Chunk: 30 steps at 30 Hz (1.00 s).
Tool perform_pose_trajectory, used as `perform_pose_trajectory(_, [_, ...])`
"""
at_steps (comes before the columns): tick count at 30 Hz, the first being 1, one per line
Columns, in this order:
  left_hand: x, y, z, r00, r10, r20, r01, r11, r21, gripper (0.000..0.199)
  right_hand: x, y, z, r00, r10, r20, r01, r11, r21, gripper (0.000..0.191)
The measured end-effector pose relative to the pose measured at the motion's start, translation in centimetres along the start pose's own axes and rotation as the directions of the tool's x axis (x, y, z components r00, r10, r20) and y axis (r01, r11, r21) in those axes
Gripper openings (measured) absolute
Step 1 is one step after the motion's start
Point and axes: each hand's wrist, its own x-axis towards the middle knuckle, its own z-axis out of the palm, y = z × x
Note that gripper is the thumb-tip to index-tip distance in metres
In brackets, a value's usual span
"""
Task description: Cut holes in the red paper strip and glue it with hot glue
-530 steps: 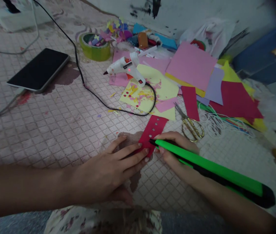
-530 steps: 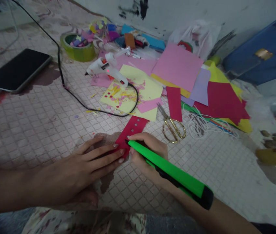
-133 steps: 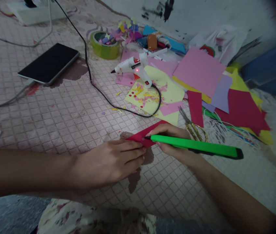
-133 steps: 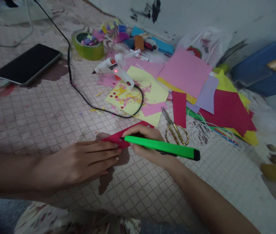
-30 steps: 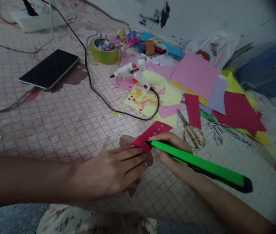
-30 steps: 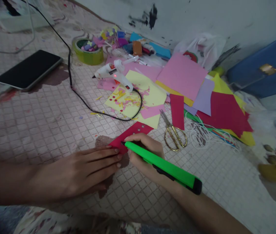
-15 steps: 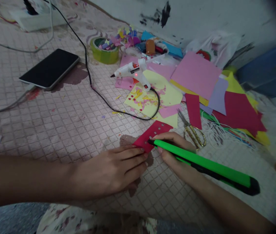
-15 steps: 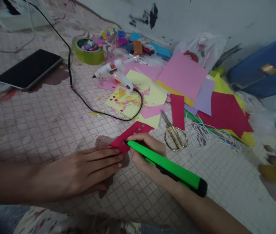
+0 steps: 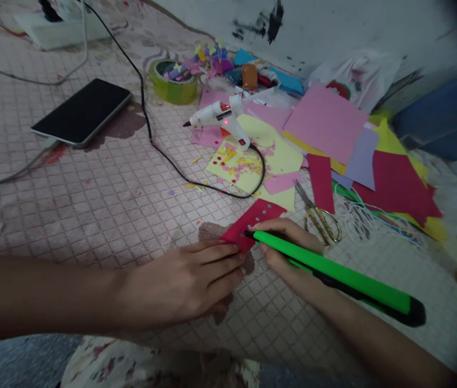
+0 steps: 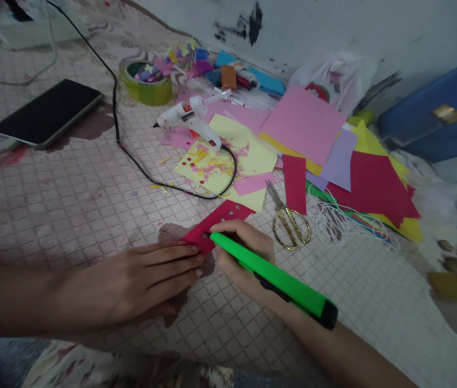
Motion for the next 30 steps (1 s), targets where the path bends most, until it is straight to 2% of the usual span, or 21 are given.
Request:
perform_pose_trajectory(6, [0.1, 0.0, -0.2, 0.999, -0.001, 0.036, 0.002, 1.000, -0.029, 0.036, -0.2, 0.4, -0.2, 0.996, 0.007, 0.085, -0.009, 1.000, 0.020, 0.028])
perform_pose_trajectory(11, [0.2, 0.1, -0.1, 1.000, -0.008, 0.024, 0.009, 0.998, -0.066, 0.041, -0.3, 1.2, -0.1, 0.984, -0.101, 0.147, 0.092, 0.994, 0.065, 0.026])
perform_pose_trajectory(18, [0.0, -0.1, 0.3, 0.996, 0.007, 0.090, 0.001, 0.996, -0.086, 0.047, -0.3, 0.4, -0.2, 0.998, 0.010, -0.068, -0.007, 0.999, 0.049, 0.020])
perform_pose_trajectory(21, [-0.1, -0.1, 0.2, 0.996, 0.011, 0.087, -0.005, 0.997, -0.072, 0.044, -0.3, 0.0, -0.4, 0.998, 0.040, -0.046, -0.037, 0.998, 0.055, 0.020])
perform_pose_trajectory(27, [-0.1, -0.1, -0.1, 1.000, -0.016, -0.006, 0.016, 0.999, 0.028, 0.037, -0.5, -0.3, -0.6, 0.998, 0.060, -0.034, -0.059, 0.998, 0.027, 0.017])
perform_pose_trajectory(30, [-0.1, -0.1, -0.1, 1.000, -0.009, -0.004, 0.009, 1.000, 0.030, 0.037, -0.6, -0.3, -0.4, 0.996, 0.085, -0.030, -0.084, 0.996, 0.032, 0.015])
